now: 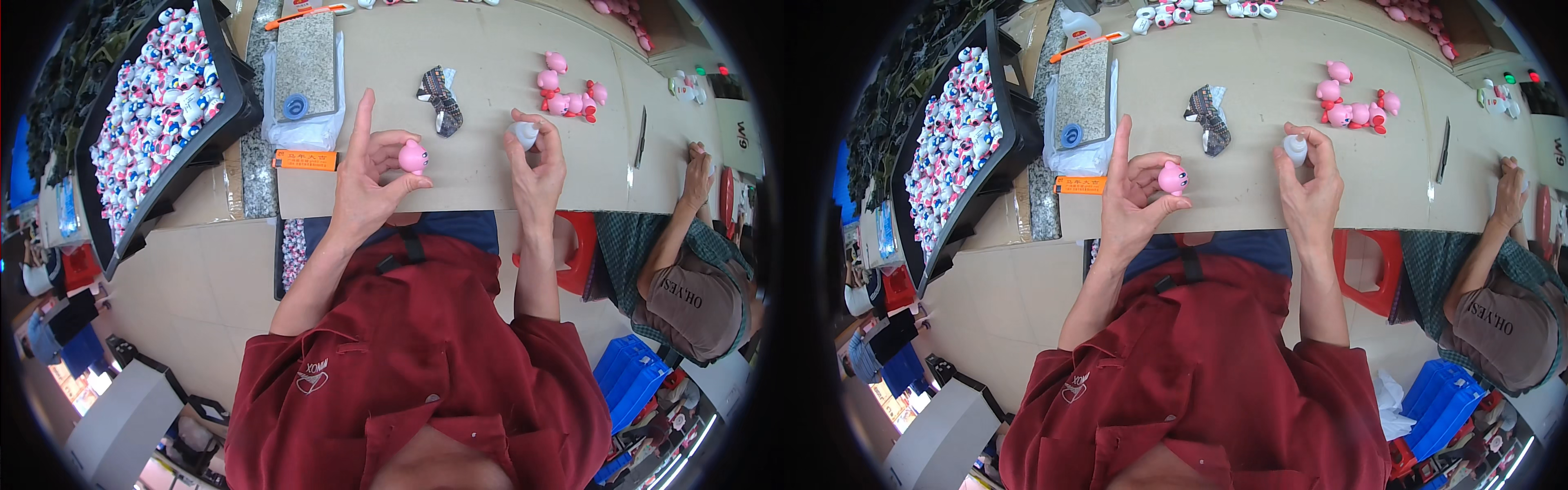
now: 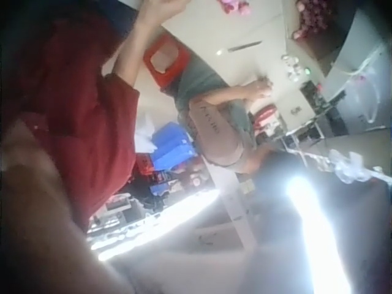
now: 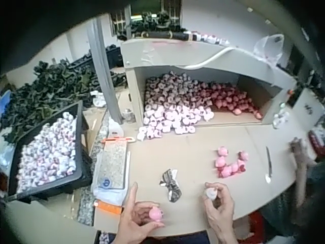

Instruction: The person assembles small pink pig toy parts by applying glue from a glue bottle to the parts and then joining them together by hand.

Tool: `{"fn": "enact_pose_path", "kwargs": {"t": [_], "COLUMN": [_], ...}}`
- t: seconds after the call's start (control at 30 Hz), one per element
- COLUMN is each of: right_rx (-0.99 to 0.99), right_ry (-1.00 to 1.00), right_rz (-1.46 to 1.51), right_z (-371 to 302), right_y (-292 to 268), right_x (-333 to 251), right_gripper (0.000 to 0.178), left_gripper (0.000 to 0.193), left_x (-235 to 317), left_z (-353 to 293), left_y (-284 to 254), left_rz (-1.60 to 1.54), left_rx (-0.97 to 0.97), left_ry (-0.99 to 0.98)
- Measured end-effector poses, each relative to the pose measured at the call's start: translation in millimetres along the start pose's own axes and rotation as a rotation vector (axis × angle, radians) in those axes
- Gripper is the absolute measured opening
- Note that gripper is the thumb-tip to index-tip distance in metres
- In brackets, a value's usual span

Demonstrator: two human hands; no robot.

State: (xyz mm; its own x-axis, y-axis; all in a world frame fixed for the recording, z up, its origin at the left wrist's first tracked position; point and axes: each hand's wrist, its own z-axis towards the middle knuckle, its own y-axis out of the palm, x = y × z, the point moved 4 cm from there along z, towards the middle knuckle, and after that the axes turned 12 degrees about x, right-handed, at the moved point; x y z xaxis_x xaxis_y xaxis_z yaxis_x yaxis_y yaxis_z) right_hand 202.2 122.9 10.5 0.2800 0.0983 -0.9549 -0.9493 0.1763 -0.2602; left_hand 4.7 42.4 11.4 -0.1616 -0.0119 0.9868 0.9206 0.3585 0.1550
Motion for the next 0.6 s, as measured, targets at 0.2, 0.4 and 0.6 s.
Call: {"fn": "enact_pose_path", "kwargs": {"t": [0.2, 0.4, 0.6], "right_rx": [0.345, -0.064, -0.206], "right_ry": [-0.407, -0.526, -0.378], "right_rz": [-0.214, -0.120, -0.179], "right_z": [-18, -29, -1], "right_y": [-17, 54, 79], "right_x": [-27, -49, -38], "right_gripper": [0.032, 0.023, 0.018], "left_gripper": [0.102, 0.098, 0.098], "left_x": [-1, -2, 3], "left_z": [-2, -10, -9], "left_y": [-4, -8, -13], "left_rz": [0.003, -0.086, -0.138], "left_rx": [0.003, -0.010, 0.002], "left_ry": [0.058, 0.044, 0.048]}}
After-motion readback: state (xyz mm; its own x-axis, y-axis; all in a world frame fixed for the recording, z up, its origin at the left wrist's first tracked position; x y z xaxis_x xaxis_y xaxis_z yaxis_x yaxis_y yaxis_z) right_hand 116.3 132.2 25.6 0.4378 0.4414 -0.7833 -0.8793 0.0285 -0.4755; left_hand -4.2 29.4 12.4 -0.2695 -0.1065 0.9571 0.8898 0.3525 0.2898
